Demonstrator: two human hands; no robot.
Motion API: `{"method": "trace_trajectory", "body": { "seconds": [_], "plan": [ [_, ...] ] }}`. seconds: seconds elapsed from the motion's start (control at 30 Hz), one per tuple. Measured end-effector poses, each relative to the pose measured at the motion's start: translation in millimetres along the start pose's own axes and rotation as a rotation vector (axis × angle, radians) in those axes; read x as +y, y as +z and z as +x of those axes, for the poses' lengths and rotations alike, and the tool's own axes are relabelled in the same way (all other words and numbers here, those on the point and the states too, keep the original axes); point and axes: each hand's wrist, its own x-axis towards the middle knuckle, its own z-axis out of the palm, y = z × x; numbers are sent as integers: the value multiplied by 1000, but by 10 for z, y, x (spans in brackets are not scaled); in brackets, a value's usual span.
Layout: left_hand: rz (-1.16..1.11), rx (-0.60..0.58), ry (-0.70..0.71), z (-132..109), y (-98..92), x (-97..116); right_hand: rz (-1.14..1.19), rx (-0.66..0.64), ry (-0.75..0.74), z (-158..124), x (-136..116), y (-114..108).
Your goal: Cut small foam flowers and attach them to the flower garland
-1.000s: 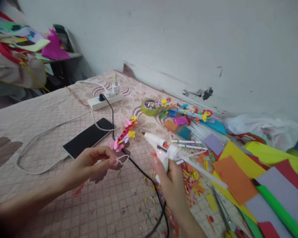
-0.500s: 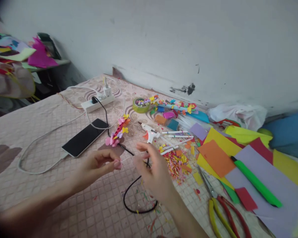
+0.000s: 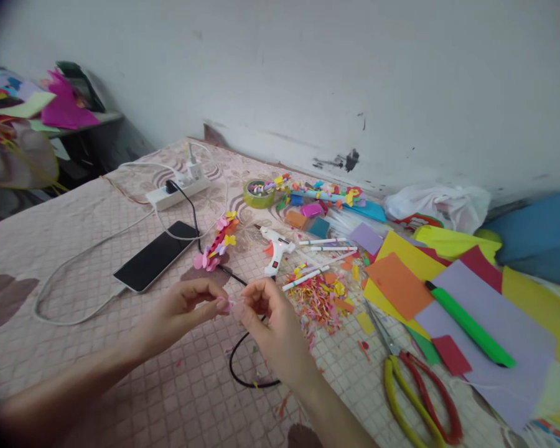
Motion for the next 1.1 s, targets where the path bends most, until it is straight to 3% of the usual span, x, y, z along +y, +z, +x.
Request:
{"method": "trace_trajectory", "body": {
  "seconds": [0.4, 1.1],
  "plan": [
    [42, -17, 4, 1, 51, 28, 160, -24, 138, 42, 17, 20],
    [74, -45, 1, 9, 104, 33, 30, -46, 29, 100, -89, -32]
  ]
}}
